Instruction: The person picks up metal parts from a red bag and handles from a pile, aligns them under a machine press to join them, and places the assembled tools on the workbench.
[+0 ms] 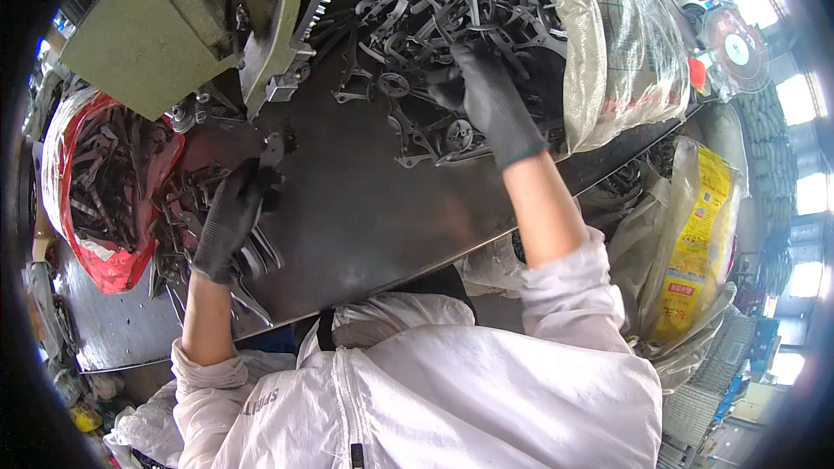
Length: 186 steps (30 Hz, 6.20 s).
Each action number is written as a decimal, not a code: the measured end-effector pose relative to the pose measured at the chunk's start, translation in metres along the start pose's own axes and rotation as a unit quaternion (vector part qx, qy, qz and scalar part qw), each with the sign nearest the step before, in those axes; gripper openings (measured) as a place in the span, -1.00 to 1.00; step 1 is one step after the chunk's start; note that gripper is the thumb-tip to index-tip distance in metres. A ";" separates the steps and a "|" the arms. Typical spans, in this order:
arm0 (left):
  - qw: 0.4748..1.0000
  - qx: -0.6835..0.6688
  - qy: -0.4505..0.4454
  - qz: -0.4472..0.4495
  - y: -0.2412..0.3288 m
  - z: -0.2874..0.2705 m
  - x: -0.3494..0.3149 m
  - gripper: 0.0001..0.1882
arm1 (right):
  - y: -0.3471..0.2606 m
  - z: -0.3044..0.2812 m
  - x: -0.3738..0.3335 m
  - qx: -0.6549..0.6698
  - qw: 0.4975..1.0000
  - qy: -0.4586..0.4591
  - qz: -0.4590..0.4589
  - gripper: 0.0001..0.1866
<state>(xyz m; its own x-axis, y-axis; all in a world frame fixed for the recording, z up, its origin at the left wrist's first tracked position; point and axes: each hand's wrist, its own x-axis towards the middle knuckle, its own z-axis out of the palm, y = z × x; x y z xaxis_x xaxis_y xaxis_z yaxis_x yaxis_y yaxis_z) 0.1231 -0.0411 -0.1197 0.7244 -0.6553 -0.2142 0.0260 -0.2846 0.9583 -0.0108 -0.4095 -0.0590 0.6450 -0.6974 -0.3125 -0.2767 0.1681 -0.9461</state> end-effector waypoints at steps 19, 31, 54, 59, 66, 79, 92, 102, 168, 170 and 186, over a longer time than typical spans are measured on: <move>0.985 -0.119 0.093 -0.079 -0.016 -0.019 -0.009 -0.64 | 0.064 0.049 -0.040 0.649 0.760 -0.028 -0.026 -0.79; 0.985 -0.109 0.093 -0.092 -0.023 -0.022 -0.010 -0.66 | 0.063 0.104 -0.122 0.214 0.956 -0.201 -0.023 -0.60; 0.994 -0.032 0.087 -0.052 -0.011 -0.027 -0.004 -0.57 | 0.090 0.097 -0.012 -0.368 0.768 -0.007 -0.524 -0.45; 0.996 0.040 0.069 -0.033 -0.006 -0.034 0.003 -0.46 | 0.049 0.164 -0.053 0.047 0.980 -0.193 -0.022 -0.74; 0.998 -0.008 0.065 0.002 -0.023 -0.040 0.022 -0.44 | 0.053 0.191 -0.057 0.092 0.953 -0.287 -0.008 -0.68; 0.999 0.009 0.003 -0.037 0.008 -0.039 0.022 -0.61 | 0.065 0.200 -0.049 -0.045 0.949 -0.271 -0.156 -0.62; 0.989 -0.062 -0.110 -0.083 -0.026 -0.071 0.036 -0.62 | 0.083 0.221 -0.043 -0.064 0.954 -0.283 -0.077 -0.70; 0.753 0.473 0.457 0.000 -0.080 -0.305 0.076 -0.48 | 0.089 0.215 -0.049 0.118 0.933 -0.329 -0.084 -0.72; 0.836 0.469 0.188 0.216 -0.016 -0.080 0.041 -0.72 | 0.105 0.207 -0.038 0.105 0.941 -0.315 -0.059 -0.64; 0.845 0.472 0.227 0.113 -0.003 -0.127 0.048 -0.66 | 0.106 0.206 -0.037 0.130 0.948 -0.291 -0.009 -0.64; 0.742 0.620 0.229 -0.111 -0.042 -0.285 0.062 -0.31 | 0.062 0.198 -0.073 -0.006 0.962 -0.265 -0.072 -0.61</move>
<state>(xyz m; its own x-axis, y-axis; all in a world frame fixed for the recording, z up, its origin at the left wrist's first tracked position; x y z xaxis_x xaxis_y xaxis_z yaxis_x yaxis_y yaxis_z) 0.3633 0.1299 -0.1194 0.9630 -0.2691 0.0180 -0.2675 -0.9616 -0.0617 0.0666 -0.2101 -0.1113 0.9485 -0.2596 -0.1814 -0.1644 0.0861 -0.9826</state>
